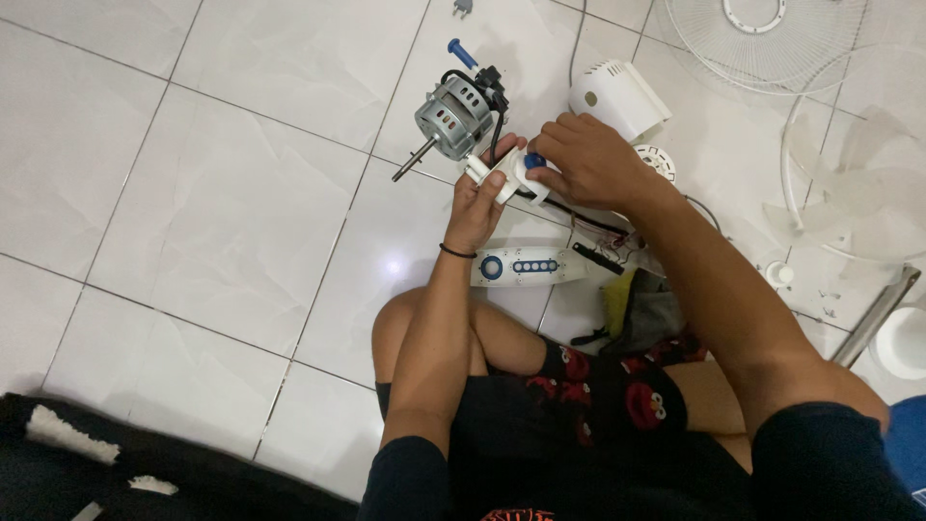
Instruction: The person sits on the floor and uses a screwdriver to adjust internal components of a disassembled electric fan. They wipe the fan housing with a cloth, then continue to manipulate wires and screws inside the fan's control unit.
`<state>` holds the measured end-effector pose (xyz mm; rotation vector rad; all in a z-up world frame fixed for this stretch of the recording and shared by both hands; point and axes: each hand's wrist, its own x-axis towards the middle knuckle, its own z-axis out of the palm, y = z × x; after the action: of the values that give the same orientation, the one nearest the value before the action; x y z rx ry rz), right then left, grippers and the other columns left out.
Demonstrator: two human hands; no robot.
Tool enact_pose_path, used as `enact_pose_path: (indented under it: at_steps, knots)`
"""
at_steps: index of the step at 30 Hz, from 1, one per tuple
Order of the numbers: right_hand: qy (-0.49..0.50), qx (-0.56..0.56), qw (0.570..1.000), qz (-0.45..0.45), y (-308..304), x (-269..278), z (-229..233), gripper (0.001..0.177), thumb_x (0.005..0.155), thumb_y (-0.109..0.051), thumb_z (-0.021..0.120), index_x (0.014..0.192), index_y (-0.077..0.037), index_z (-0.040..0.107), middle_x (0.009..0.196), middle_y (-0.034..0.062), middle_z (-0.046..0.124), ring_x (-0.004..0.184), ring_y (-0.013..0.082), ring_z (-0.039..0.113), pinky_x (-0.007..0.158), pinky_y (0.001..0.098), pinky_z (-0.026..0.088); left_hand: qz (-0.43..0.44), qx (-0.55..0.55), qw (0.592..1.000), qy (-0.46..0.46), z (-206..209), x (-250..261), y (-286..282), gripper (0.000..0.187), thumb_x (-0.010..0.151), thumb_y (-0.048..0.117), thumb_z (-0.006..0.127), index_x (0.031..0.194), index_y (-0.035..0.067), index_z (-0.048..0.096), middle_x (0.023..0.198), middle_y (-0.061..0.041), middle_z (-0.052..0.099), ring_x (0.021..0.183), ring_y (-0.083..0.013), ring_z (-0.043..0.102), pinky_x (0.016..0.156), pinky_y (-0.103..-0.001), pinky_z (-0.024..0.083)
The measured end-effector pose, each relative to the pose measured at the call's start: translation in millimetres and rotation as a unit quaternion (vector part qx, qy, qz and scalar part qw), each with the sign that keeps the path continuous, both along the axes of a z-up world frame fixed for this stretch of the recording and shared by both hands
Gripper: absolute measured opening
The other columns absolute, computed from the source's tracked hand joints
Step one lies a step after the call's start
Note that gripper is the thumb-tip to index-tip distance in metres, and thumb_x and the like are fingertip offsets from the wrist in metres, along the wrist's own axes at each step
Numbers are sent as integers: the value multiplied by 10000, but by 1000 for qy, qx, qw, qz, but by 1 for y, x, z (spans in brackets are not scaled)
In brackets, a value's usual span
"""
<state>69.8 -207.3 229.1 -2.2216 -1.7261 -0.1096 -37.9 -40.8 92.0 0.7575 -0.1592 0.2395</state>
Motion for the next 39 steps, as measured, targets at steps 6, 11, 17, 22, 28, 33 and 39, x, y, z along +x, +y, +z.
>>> enact_pose_path:
  at_steps: [6, 11, 17, 22, 28, 33, 39]
  knots:
    - [45, 15, 994, -95, 16, -2, -21, 286, 999, -368, 655, 1038, -92, 720, 738, 99, 603, 745, 298, 569, 733, 428, 430, 10, -2, 1000, 3, -1, 0, 0, 632, 1072, 271, 633, 1567, -36, 389, 1561, -175, 499, 1432, -251, 512, 1218, -388, 437]
    - [1, 16, 997, -71, 19, 1, -21, 342, 1014, -411, 637, 953, -91, 740, 665, 87, 651, 621, 288, 574, 714, 433, 420, -16, -52, 998, 14, -1, -2, 4, 636, 1067, 291, 632, 1559, -38, 397, 1539, -184, 516, 1381, -272, 542, 1127, -410, 487]
    - [150, -63, 983, -84, 19, 11, -16, 421, 1012, -453, 581, 973, -61, 729, 612, 167, 623, 604, 361, 601, 646, 468, 472, 5, 20, 1000, 11, -5, 2, 5, 641, 1061, 259, 656, 1558, -47, 394, 1549, -174, 518, 1444, -243, 505, 1236, -380, 419]
    - [219, -112, 951, -185, 22, 1, -19, 498, 1021, -474, 538, 855, -44, 724, 639, 185, 637, 648, 396, 639, 657, 486, 507, 3, 27, 999, 17, -10, 3, 5, 636, 1056, 243, 659, 1552, -62, 400, 1543, -181, 514, 1435, -251, 504, 1231, -393, 409]
    - [230, -61, 949, -205, 2, 3, -25, 478, 1023, -471, 570, 904, -26, 697, 726, 149, 689, 670, 316, 659, 662, 448, 522, 13, 10, 1000, 26, -24, 8, 8, 616, 1059, 219, 649, 1551, -51, 394, 1550, -174, 509, 1445, -243, 497, 1231, -392, 407]
    - [294, 169, 893, -298, -99, 4, -55, 278, 1064, -251, 656, 960, 7, 675, 873, 96, 698, 821, 161, 645, 731, 343, 532, 54, -37, 992, 108, -48, 24, 21, 570, 1044, 229, 631, 1528, 7, 428, 1507, -141, 532, 1375, -235, 538, 1159, -412, 472]
    - [239, 167, 864, -411, -204, -28, -112, 238, 1078, -195, 736, 1000, 12, 648, 972, 118, 709, 934, 173, 655, 868, 317, 528, 118, -77, 973, 180, -68, 34, 36, 513, 1052, 306, 596, 1480, 42, 495, 1396, -123, 603, 1216, -194, 606, 951, -342, 531]
